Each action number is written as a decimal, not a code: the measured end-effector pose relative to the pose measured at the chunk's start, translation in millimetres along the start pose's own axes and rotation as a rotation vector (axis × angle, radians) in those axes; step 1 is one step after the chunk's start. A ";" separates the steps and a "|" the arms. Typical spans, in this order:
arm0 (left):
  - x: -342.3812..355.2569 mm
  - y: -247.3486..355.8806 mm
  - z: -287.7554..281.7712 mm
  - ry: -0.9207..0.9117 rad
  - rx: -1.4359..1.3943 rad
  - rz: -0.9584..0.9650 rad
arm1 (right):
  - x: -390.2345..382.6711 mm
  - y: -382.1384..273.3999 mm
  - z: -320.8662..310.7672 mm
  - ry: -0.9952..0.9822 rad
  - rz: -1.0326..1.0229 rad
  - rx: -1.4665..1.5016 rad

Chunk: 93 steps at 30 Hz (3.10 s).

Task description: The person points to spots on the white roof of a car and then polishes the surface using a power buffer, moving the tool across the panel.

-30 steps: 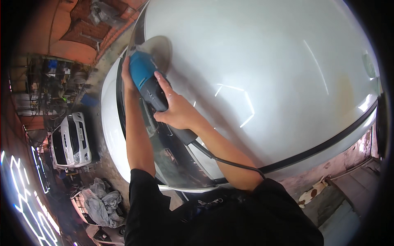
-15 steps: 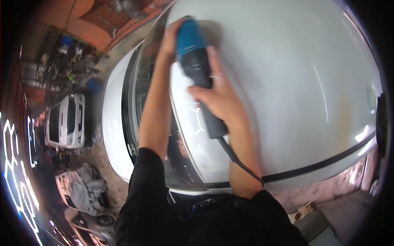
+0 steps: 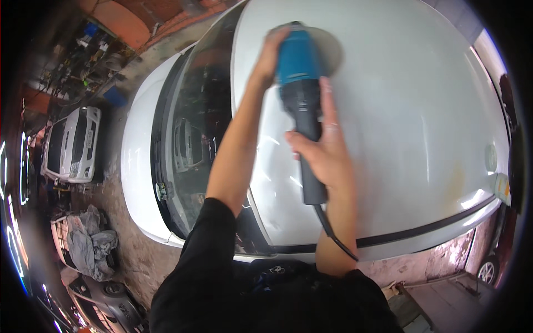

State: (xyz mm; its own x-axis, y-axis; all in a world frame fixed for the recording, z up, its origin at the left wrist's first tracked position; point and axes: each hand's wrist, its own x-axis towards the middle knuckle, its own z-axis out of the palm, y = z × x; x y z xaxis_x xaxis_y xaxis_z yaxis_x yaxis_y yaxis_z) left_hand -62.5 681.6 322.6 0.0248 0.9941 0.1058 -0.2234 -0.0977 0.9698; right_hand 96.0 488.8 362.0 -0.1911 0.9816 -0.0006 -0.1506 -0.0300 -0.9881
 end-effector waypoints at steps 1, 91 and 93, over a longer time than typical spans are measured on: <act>-5.4 -3.0 -30.5 0.052 -0.036 -0.013 | 4.2 8.7 14.5 -0.049 0.003 -0.027; -170.3 16.2 -62.4 0.243 0.070 -0.094 | -115.4 29.0 36.7 -0.280 0.009 -0.112; -170.8 27.5 -4.1 0.165 0.052 -0.140 | -133.4 11.4 13.6 -0.173 0.073 0.042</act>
State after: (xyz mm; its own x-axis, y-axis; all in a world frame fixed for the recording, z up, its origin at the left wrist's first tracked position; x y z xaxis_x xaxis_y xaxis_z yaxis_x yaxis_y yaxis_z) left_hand -76.9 509.4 330.2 -0.1087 0.9920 -0.0638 -0.1783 0.0436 0.9830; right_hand 106.6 354.9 352.9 -0.3666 0.9294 -0.0422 -0.1696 -0.1114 -0.9792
